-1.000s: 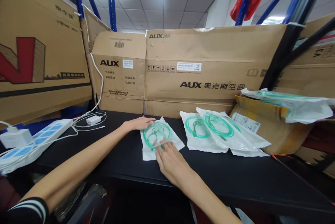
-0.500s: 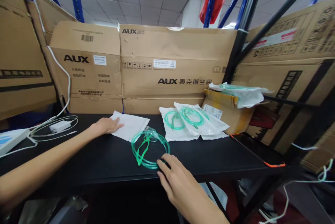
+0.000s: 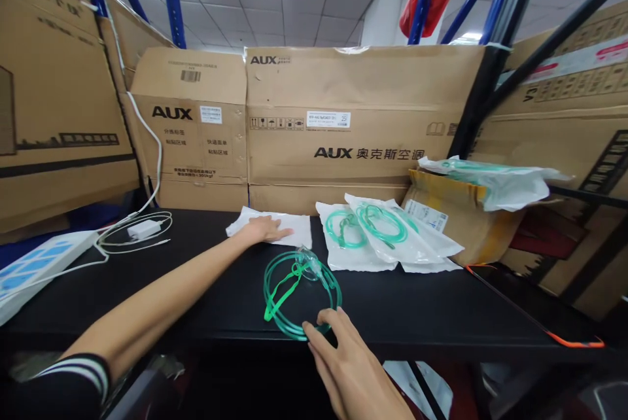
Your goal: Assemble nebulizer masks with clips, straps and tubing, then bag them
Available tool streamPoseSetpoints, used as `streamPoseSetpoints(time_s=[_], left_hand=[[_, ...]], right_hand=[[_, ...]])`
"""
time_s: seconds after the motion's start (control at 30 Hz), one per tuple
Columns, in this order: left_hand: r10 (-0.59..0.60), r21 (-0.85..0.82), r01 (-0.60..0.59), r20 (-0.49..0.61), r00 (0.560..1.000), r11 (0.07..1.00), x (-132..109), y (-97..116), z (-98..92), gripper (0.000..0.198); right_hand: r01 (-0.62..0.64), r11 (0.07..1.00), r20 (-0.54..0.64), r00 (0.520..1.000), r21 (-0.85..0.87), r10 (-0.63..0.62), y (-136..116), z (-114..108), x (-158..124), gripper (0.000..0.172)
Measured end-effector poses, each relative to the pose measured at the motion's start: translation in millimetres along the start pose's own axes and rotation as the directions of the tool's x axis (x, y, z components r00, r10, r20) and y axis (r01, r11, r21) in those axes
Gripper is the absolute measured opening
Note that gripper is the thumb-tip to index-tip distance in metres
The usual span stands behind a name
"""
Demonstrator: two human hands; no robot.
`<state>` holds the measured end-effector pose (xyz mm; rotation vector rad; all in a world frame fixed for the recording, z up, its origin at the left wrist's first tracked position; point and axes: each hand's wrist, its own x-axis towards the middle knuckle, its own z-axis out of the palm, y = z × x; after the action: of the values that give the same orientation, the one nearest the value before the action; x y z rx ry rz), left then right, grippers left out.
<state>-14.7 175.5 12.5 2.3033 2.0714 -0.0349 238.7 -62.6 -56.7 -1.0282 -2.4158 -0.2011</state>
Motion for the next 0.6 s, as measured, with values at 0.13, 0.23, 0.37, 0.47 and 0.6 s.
streamPoseSetpoints(time_s=[0.13, 0.23, 0.37, 0.47, 0.6], left_hand=[[0.017, -0.039, -0.018, -0.038, 0.999, 0.999, 4.5, 28.5, -7.3, 0.037], [0.059, -0.088, -0.069, -0.109, 0.992, 0.994, -3.8, 33.5, -16.4, 0.035], [0.144, -0.152, -0.188, -0.258, 0.955, 0.970, -42.5, 20.5, -33.9, 0.032], [0.223, -0.188, -0.305, -0.363, 0.905, 0.934, -102.1, 8.1, -38.1, 0.029], [0.311, -0.227, -0.421, -0.398, 0.863, 0.878, -190.4, 6.3, -13.8, 0.034]], right_hand=[[0.021, 1.000, -0.004, 1.000, 0.016, -0.021, 1.5, 3.1, 3.8, 0.043], [0.023, 1.000, 0.017, 1.000, 0.015, -0.023, -7.3, 1.0, 11.9, 0.045], [0.044, 0.997, 0.028, 0.999, 0.063, -0.046, -25.9, -7.5, 25.0, 0.043], [0.104, 0.982, -0.006, 0.995, 0.155, -0.104, -25.3, -18.3, 35.2, 0.046], [0.131, 0.987, -0.067, 0.990, 0.091, -0.125, 5.5, -32.3, 62.2, 0.052]])
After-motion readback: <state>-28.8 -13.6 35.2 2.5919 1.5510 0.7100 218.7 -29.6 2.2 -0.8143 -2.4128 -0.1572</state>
